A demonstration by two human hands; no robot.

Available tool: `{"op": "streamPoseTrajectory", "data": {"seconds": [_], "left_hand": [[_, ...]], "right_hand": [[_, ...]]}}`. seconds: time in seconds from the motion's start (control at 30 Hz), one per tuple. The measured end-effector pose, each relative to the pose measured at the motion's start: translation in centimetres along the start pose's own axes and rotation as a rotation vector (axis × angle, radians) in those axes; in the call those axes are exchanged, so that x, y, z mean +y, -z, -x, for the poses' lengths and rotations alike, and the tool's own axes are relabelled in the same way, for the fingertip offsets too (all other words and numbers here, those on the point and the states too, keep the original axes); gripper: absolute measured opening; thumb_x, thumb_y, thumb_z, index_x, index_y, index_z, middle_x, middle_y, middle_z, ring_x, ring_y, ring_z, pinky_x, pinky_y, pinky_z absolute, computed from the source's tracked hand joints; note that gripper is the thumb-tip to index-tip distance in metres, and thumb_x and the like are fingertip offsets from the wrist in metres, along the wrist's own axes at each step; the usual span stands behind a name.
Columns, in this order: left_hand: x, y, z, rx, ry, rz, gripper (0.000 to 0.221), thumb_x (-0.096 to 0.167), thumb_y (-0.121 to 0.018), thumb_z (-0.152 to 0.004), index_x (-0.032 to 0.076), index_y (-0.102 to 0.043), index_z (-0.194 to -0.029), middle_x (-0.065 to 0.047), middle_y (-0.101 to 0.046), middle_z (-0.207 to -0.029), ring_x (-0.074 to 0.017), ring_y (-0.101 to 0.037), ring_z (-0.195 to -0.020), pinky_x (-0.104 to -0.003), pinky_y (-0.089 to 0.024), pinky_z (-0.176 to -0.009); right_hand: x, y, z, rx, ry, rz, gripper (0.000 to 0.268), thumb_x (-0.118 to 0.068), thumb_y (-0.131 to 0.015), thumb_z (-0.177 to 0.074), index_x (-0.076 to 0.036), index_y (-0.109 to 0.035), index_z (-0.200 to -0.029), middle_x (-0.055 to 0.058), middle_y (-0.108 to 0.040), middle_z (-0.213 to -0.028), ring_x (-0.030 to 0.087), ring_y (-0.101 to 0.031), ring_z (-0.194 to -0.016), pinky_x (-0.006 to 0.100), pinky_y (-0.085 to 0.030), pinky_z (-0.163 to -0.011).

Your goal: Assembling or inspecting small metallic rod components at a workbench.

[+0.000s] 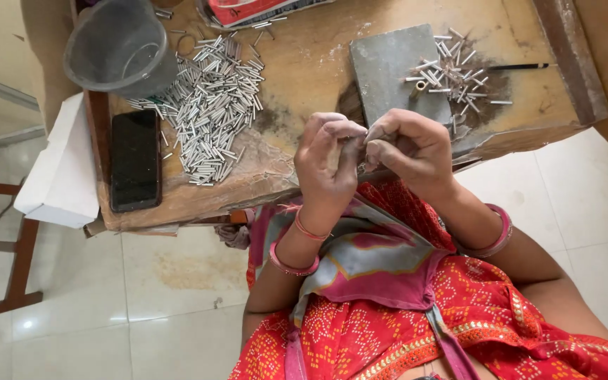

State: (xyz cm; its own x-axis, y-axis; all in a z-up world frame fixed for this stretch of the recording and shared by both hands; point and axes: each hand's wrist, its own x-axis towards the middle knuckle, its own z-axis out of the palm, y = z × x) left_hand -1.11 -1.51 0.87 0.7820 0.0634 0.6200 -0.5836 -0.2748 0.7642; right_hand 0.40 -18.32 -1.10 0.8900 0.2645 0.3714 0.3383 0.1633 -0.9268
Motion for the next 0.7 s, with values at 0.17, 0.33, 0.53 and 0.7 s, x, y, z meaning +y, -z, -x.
{"op": "streamPoseTrajectory", "data": {"seconds": [0.17,0.33,0.53,0.7], "left_hand": [[0.8,-0.3,0.4,0.033,-0.027,0.156,0.021,-0.007,-0.072,-0.095,0.006,-0.066,-0.111,-0.008,-0.064,-0.105,-0.0221,-0.067,-0.086,-0.030,-0.054,-0.077],[0.5,-0.2,0.4,0.058,-0.392,-0.144,0.022,-0.009,-0.069,-0.094,0.004,-0.065,-0.112,-0.009,-0.060,-0.105,-0.0277,-0.062,-0.096,-0.038,-0.054,-0.087],[-0.6,-0.5,0.7,0.028,-0.456,-0.213,0.022,-0.003,-0.068,-0.090,0.004,-0.060,-0.109,-0.012,-0.057,-0.107,-0.0322,-0.060,-0.099,-0.045,-0.052,-0.092],[-0.5,0.3,0.7,-0.083,-0.454,-0.153,0.023,-0.004,-0.067,-0.087,0.004,-0.061,-0.108,-0.013,-0.057,-0.107,-0.0334,-0.059,-0.100,-0.044,-0.052,-0.091]], "right_hand": [[1.2,0.2,0.5,0.076,-0.284,-0.804,0.010,-0.006,-0.062,-0.105,0.003,-0.063,-0.109,0.010,-0.068,-0.091,0.014,-0.067,-0.077,0.031,-0.058,-0.069],[1.8,-0.1,1.1,0.044,-0.276,-0.802,0.010,-0.007,-0.062,-0.107,0.003,-0.064,-0.111,0.009,-0.067,-0.089,0.016,-0.067,-0.078,0.031,-0.058,-0.070],[-0.5,1.4,0.6,-0.089,-0.411,-0.657,0.018,-0.004,-0.065,-0.102,0.006,-0.065,-0.117,0.010,-0.070,-0.095,0.014,-0.070,-0.086,0.031,-0.060,-0.081],[-2.3,2.8,0.0,-0.218,-0.322,-0.426,0.018,0.003,-0.070,-0.096,0.008,-0.063,-0.112,0.013,-0.071,-0.104,0.017,-0.073,-0.091,0.030,-0.060,-0.081]]}}
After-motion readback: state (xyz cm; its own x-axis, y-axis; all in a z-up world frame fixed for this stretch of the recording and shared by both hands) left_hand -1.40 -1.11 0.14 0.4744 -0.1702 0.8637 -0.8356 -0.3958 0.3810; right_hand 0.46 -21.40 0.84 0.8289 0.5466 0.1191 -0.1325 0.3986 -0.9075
